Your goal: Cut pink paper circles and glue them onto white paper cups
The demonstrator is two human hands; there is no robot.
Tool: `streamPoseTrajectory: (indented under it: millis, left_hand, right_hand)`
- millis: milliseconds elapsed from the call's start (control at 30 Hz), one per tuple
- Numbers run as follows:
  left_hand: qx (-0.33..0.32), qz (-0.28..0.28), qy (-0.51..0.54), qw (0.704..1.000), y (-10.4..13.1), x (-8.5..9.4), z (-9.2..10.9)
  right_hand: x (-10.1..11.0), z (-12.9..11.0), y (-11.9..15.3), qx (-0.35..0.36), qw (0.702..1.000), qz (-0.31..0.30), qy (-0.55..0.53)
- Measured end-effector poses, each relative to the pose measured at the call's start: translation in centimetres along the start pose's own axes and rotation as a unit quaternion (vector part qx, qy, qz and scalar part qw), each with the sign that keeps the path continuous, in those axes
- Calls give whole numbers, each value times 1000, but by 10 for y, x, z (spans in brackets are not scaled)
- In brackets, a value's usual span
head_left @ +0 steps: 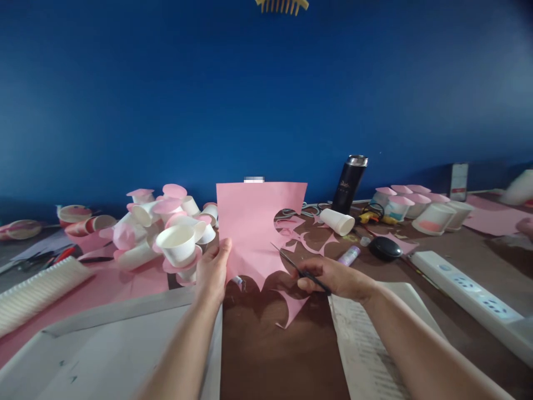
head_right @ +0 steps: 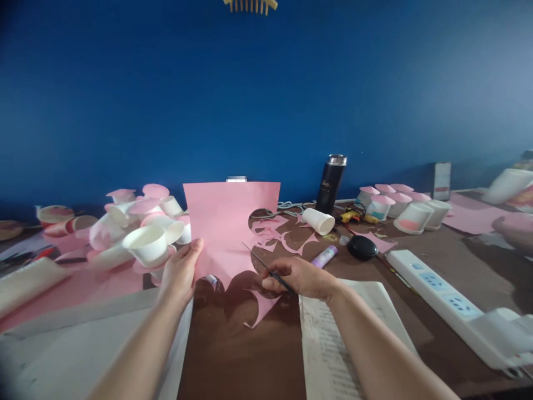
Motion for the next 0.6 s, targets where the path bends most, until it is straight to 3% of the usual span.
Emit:
streamPoseTrajectory:
  millis: [233,367,600]
  left_hand:
    - [-12,-58,-63,996,2,-5,1]
    - [-42,-66,-102,992,4,-6,10]
    - [-39,-69,-106,991,6,-7,12]
  right_hand:
    - [-3,-7,2,20,1000,-2,17]
    - [-2,-4,2,9,1000,12,15]
    - [-1,-3,1,3,999,23,31]
Point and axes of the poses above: each hand's wrist, its own y-axis away from the middle knuckle, its own x-axis out of the back of the hand, z = x × y, the point moved 7 cm from there along -y, towards the middle knuckle
